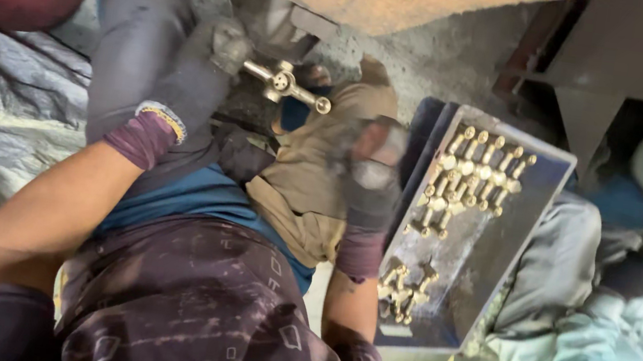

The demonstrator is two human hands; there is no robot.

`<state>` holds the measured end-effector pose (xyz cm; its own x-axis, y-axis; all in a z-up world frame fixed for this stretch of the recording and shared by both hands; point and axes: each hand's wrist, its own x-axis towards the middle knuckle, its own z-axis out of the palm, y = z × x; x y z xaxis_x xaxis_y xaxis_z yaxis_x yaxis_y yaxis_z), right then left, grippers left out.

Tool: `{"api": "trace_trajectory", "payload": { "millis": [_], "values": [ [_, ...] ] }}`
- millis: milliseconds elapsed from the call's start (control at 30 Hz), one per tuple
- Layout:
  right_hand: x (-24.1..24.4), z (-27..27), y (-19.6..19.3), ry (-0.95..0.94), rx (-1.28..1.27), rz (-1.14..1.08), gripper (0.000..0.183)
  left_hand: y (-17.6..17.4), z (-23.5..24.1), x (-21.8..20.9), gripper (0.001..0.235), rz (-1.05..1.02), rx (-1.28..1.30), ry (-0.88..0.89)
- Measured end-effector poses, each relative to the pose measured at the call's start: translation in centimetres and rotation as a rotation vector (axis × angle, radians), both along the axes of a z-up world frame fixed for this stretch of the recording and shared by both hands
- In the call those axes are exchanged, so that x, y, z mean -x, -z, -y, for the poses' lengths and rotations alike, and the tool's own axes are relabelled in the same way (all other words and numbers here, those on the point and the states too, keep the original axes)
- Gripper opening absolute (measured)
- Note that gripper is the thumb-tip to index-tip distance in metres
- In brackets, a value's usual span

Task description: The person picks up metal faucet components and presses them against a rotating grinding wheel to smooth surfaces, then places the finished parts into a plastic tray.

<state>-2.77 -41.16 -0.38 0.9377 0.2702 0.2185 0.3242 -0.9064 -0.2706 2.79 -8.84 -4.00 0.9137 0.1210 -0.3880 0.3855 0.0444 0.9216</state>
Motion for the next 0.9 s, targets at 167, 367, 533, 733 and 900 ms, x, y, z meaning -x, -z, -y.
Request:
{"api": "trace_trajectory", "payload": {
  "millis": [167, 367, 533, 733, 900],
  "values": [
    [-2.4, -6.2, -0.9, 0.098, -0.935, -0.628, 0.038, -0.2, -0.3, -0.8, 0.025, -0.105, 0.127, -0.044],
    [-6.6, -13.1, -5.1, 0.087, -0.523, -0.643, 0.057, 0.7, 0.2, -1.6, 0.027, -0.017, 0.014, -0.046],
    [-8.8, -16.6, -4.1, 0.169, -0.394, -0.722, 0.055, 1.8, 0.8, -2.6, 0.030, -0.027, 0.174, -0.072],
    [-8.2, -17.4, -2.9, 0.299, -0.562, -0.663, 0.053, 2.5, 1.1, -2.7, 0.030, 0.047, 0.115, -0.036],
    [-7.0, -17.2, -2.5, 0.333, -0.611, -0.562, 0.052, 1.1, 0.6, -0.9, 0.031, 0.170, -0.069, 0.054]
  ]
}}
